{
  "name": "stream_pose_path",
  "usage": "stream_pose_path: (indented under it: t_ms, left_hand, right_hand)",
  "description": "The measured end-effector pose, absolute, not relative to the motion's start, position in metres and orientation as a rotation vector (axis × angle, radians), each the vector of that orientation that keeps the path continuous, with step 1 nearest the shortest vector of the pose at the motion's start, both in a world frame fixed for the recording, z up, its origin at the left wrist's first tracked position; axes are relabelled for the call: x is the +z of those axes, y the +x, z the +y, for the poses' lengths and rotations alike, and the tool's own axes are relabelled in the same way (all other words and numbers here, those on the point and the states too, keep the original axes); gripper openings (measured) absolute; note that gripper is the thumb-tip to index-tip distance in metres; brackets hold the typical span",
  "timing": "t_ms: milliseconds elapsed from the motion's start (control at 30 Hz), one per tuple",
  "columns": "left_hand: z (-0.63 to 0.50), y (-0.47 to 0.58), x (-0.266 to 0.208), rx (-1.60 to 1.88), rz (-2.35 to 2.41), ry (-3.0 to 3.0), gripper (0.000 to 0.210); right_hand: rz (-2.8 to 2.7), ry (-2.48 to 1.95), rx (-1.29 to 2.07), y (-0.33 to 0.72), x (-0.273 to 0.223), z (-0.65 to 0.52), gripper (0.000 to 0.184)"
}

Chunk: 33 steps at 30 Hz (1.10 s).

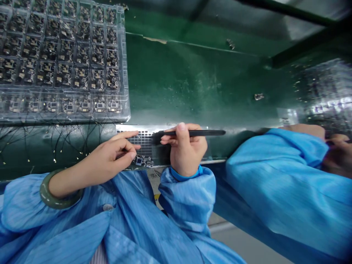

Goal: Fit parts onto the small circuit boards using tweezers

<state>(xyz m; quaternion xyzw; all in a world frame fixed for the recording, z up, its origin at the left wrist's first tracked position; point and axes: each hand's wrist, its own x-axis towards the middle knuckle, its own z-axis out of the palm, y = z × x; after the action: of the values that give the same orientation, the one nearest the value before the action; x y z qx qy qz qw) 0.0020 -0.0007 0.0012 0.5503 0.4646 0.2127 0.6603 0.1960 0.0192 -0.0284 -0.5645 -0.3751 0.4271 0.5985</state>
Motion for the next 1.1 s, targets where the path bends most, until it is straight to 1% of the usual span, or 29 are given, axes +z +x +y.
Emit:
stream_pose_path:
  t_ms: [200,267,567,1100]
  left_hand:
    - [0.0,0.0,0.001,0.482,1.077,1.284,0.013]
    - [0.0,0.0,0.001,0.487,1.088,1.307,0.013]
    - [0.002,-0.001,-0.006,0.525,1.133,1.405,0.021]
    - [0.003,-0.002,-0.006,0.538,1.171,1.269,0.02]
  right_hand:
    - [-1.04,-1.231,1.293,0.188,-0.011,0.0,0.021]
    - [-1.091,-1.267,1.32,0.185,-0.007,-0.003,0.021]
    - [-1.157,-1.35,1.316,0.179,-0.004,-0.003,0.021]
    - [-1.221,-1.385,1.145,0.172,-0.009,-0.006,0.017]
